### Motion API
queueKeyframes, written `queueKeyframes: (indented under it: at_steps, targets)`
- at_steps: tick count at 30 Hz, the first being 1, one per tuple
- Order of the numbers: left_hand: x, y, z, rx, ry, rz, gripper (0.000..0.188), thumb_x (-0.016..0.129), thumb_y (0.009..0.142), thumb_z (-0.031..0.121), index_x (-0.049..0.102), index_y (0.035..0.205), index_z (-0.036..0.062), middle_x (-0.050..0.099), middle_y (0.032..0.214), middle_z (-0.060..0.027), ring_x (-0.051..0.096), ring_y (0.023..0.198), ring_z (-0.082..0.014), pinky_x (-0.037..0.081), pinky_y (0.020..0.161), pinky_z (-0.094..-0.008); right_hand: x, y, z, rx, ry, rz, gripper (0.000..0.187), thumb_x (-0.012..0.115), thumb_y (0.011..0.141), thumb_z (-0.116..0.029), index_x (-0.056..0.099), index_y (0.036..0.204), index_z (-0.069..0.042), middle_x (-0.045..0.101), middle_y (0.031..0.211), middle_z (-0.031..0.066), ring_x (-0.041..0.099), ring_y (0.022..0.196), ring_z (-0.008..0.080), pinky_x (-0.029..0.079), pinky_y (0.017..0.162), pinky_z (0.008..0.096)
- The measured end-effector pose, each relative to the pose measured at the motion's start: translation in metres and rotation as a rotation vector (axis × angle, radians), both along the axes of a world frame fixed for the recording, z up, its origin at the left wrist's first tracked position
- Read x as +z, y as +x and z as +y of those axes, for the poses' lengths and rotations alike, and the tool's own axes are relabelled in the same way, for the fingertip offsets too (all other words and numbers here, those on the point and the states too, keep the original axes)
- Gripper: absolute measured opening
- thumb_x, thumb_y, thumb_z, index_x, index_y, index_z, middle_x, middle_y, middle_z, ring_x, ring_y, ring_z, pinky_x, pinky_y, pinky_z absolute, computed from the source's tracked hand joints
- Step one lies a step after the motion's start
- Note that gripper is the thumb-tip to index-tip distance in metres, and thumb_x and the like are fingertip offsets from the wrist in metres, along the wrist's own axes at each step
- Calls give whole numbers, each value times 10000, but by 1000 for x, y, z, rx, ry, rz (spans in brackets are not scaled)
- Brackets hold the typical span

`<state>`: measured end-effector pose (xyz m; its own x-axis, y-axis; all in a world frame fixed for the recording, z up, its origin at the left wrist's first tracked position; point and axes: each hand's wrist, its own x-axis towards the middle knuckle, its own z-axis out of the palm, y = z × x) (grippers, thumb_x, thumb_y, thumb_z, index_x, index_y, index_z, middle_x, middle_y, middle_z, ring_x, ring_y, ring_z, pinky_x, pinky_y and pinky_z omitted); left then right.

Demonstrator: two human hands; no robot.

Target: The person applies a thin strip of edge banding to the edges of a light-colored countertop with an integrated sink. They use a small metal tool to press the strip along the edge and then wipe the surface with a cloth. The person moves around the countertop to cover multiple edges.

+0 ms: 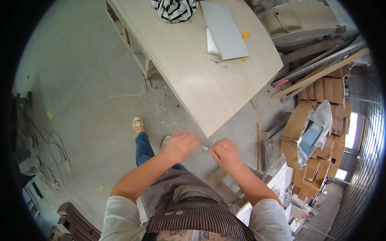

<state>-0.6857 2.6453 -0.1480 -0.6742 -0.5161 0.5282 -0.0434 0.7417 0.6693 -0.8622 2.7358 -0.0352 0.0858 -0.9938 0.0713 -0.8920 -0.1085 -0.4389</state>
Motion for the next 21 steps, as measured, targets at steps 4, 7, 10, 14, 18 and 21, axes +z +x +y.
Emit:
queueKeyframes:
  at_steps: [4,7,10,14,18,21]
  targets:
    - [37,9,25,-3,282,-220,242,641,752,141,650,992,119,538,892,-31,613,780,-217,514,628,-355,2,10,19,-50,55,-6,145,745,730,-24,653,834,-68,628,825,73,603,773,284,501,686,384]
    - [50,12,31,-31,173,-243,219,637,770,137,653,987,120,520,867,-36,608,777,-225,514,616,-363,4,17,22,-56,47,-48,149,747,731,-37,662,847,-73,632,852,67,605,796,279,500,706,387]
    - [54,14,28,-60,152,-240,176,637,793,137,652,966,114,521,858,-48,607,744,-241,510,598,-392,11,16,25,-49,35,-68,144,740,737,-39,662,853,-74,632,883,67,605,823,280,497,737,393]
    - [40,18,27,-90,126,-448,160,611,816,141,683,958,137,585,896,-66,636,796,-274,531,647,-401,25,0,39,-86,39,-44,147,730,758,-50,655,882,-74,632,899,78,600,827,301,500,741,409]
    - [24,18,20,-88,190,-884,189,596,845,177,733,974,190,661,953,-65,653,875,-276,552,711,-393,33,-18,61,-335,-81,-76,119,726,775,-51,659,868,-84,644,883,84,607,833,309,494,724,414]
    - [16,16,19,19,173,-729,147,618,865,232,742,905,163,669,886,-81,653,842,-285,547,719,-406,39,-22,79,-443,-76,-144,104,725,783,-56,657,855,-86,653,857,87,615,830,311,491,711,414]
